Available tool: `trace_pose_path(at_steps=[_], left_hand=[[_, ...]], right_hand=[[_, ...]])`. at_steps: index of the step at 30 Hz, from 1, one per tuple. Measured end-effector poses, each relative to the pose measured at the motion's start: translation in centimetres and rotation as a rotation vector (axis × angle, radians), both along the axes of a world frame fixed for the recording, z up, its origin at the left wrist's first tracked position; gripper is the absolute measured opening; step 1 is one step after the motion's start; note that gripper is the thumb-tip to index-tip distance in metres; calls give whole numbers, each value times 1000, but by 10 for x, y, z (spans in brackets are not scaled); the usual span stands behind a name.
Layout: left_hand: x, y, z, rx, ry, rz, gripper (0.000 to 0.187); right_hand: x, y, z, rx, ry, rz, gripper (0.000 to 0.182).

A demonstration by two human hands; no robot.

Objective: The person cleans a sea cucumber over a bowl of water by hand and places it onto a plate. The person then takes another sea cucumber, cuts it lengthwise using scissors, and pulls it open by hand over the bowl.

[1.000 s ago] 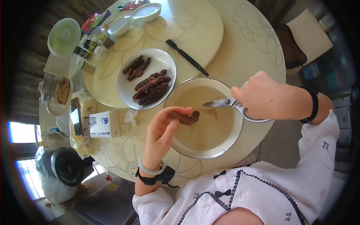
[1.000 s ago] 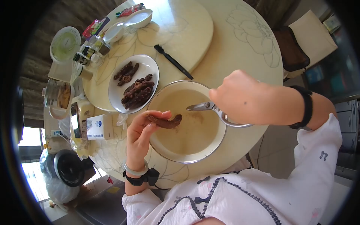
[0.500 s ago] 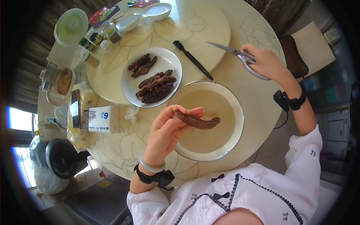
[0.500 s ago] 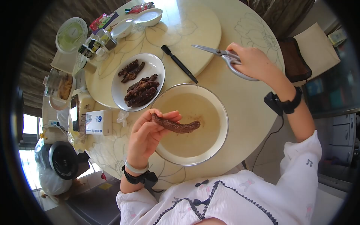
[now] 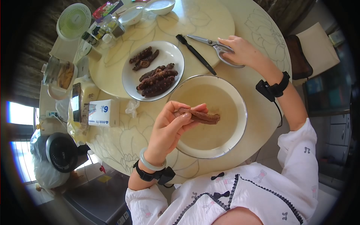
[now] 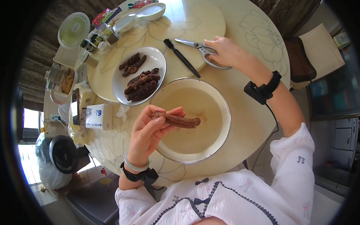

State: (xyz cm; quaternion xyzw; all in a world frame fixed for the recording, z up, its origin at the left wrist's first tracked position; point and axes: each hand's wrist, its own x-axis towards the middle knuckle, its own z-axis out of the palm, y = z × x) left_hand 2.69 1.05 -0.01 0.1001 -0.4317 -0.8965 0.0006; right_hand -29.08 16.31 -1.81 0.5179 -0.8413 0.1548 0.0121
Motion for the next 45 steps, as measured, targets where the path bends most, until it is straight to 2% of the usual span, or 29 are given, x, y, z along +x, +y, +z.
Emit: trace_pose_path(at_steps=[2,6,8,10,12,13,15,19,22,26,28,29,31,32,34,38,40,41,43,44,45], left_hand=[[0,4,1,-20,-14,8,17],[0,5,1,-68,22,20,17],[-1,5,-1,-90,19,23,17],[-2,5,-2,-124,20,10,17],[-4,7,-2,-176,-9,14,18],[-6,8,-2,-220,-30,16,18],[-8,7,-5,-237,-67,-25,20],[-9,9,-6,-310,-142,-11,20],[-9,8,-10,-294,-101,-35,23],[-9,10,-8,-351,-97,-52,26],[-9,7,-10,-579,-74,-114,27],[-10,7,-10,-579,-78,-110,27],[-12,6,-10,-815,-34,-84,28],[-13,5,-11,-815,-36,-81,28],[-14,3,-13,-1031,3,-80,26],[-18,-1,-3,-956,-115,-167,24],[-20,3,1,-1208,-4,-97,10],[-21,4,-3,-1199,-6,-94,10],[-24,5,-12,-1522,105,-18,19],[-25,5,-13,-1513,105,-15,19],[-27,6,-13,-1634,184,12,20]], right_hand=[[9,1,9,95,42,-43,51],[25,4,21,65,99,-23,43],[52,9,37,-140,226,0,36],[89,12,68,-123,-119,100,29],[119,17,82,26,-434,245,27],[128,18,77,18,-436,243,27],[139,19,63,-4,-404,454,28],[141,15,46,8,-434,400,29],[134,12,40,-6,-548,407,27],[127,11,31,5,-659,424,19],[127,9,27,7,-688,425,17],[127,9,27,6,-684,412,16],[129,8,29,7,-680,403,14],[131,7,34,29,-668,390,13],[132,6,35,54,-656,377,13],[134,9,27,-43,-562,442,15],[136,10,23,-62,-521,460,15],[137,10,20,-50,-497,449,16],[138,10,19,-29,-472,437,16],[138,9,18,24,-429,413,16],[138,9,18,75,-385,388,15]])
